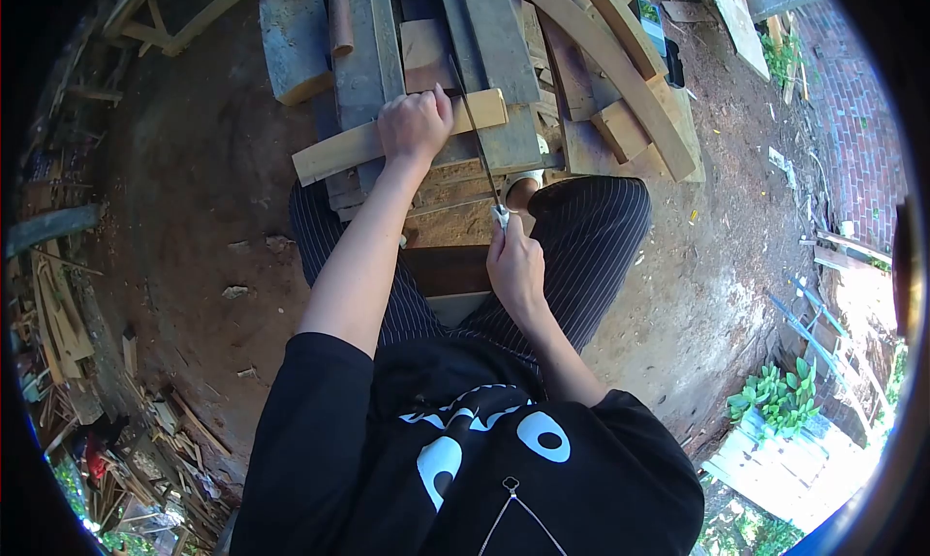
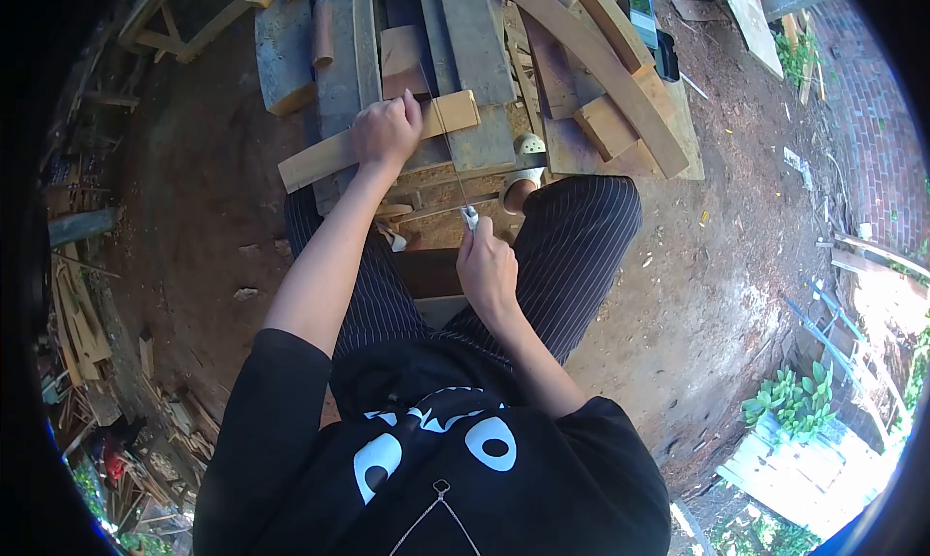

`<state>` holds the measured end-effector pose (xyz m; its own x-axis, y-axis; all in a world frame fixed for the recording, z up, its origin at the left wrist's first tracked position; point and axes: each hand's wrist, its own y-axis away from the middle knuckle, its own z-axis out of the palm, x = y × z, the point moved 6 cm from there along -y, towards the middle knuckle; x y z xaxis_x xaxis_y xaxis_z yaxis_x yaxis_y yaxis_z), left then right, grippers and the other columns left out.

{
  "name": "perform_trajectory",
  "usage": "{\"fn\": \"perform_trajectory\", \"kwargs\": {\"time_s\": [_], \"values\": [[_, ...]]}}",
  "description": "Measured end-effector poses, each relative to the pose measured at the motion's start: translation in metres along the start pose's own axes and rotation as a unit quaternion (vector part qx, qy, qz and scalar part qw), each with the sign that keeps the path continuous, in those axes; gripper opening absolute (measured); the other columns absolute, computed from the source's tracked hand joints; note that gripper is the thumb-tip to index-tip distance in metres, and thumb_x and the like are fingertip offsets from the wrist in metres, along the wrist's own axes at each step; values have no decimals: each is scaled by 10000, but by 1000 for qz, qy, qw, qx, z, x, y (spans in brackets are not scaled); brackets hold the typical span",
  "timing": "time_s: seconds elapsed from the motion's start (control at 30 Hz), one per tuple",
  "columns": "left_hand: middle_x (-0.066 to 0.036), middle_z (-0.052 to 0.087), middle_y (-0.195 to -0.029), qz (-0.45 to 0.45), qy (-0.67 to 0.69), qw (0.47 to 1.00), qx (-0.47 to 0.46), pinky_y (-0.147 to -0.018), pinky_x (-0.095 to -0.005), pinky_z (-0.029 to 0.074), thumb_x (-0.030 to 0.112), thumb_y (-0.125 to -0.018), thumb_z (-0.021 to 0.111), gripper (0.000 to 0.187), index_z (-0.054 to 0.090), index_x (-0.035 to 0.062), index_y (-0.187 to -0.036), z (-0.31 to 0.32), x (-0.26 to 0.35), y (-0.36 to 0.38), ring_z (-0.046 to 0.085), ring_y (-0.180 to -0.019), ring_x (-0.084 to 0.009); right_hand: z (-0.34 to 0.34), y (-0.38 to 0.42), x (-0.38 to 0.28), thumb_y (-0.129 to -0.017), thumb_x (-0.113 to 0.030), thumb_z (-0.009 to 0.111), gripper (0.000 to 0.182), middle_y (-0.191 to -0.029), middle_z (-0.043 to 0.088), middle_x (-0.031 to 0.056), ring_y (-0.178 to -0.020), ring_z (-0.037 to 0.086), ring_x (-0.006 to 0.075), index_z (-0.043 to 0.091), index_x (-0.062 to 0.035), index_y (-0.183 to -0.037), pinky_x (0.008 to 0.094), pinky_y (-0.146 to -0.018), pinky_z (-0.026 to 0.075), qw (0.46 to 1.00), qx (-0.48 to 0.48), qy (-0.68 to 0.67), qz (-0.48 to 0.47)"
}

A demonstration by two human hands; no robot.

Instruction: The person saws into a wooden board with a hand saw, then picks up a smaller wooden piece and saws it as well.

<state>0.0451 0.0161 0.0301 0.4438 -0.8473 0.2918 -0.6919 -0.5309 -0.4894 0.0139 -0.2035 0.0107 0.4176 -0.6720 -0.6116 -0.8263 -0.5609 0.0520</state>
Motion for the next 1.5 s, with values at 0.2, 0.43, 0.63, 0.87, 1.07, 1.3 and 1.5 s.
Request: {"fn": "perform_trajectory", "kwargs": {"time_s": [0.2, 0.43, 0.63, 0.87, 1.07, 1.3, 1.5], "values": [[-145, 605, -570, -11, -4, 1000, -14, -528, -433, 499, 221, -875, 489, 389, 596, 64, -536, -1, 1, 0, 612, -538, -315, 2, 3, 2, -921, -164, 477, 207, -548, 553, 224, -510, 580, 404, 425, -2, -804, 479, -444, 464, 1000, 0, 5, 10], [-142, 603, -564, -10, -5, 1000, -9, -521, -435, 498, 226, -875, 490, 392, 596, 72, -531, -1, 1, -1, 610, -528, -318, 4, 4, 3, -921, -162, 476, 201, -549, 553, 221, -506, 577, 403, 421, -6, -807, 478, -441, 460, 1000, 4, 1, 7], [-146, 599, -557, -12, -7, 1000, -9, -518, -434, 498, 224, -874, 492, 393, 595, 70, -527, -1, 1, -1, 608, -523, -322, 13, 4, 6, -921, -156, 479, 195, -545, 546, 226, -498, 571, 405, 417, -6, -813, 479, -435, 451, 1000, 15, -13, -11], [-151, 600, -558, -18, -1, 1000, -20, -521, -438, 500, 224, -872, 493, 391, 602, 65, -532, -1, 0, -1, 609, -525, -324, 12, 7, 4, -923, -126, 474, 182, -552, 528, 234, -508, 553, 418, 410, 2, -811, 484, -425, 422, 999, 3, -30, 15], [-150, 602, -561, -20, -5, 1000, -24, -529, -440, 502, 226, -872, 494, 389, 606, 64, -536, -1, 1, -1, 611, -529, -325, 12, 8, 9, -925, -137, 471, 181, -559, 536, 234, -518, 562, 417, 411, 0, -823, 486, -440, 433, 1000, 9, -25, 11], [-148, 605, -564, -19, 0, 1000, -19, -532, -437, 502, 221, -872, 494, 386, 608, 63, -538, -2, 1, -2, 611, -530, -324, 14, 6, 9, -928, -158, 467, 191, -560, 548, 234, -515, 572, 411, 415, -1, -833, 483, -442, 451, 1000, 0, -21, -5], [-146, 605, -564, -21, -6, 999, -28, -535, -436, 503, 223, -874, 487, 391, 610, 63, -539, -2, 2, -2, 611, -530, -323, 14, 2, 11, -925, -153, 468, 187, -559, 545, 235, -517, 570, 417, 416, 0, -832, 488, -448, 452, 1000, 2, -21, 2]]}}
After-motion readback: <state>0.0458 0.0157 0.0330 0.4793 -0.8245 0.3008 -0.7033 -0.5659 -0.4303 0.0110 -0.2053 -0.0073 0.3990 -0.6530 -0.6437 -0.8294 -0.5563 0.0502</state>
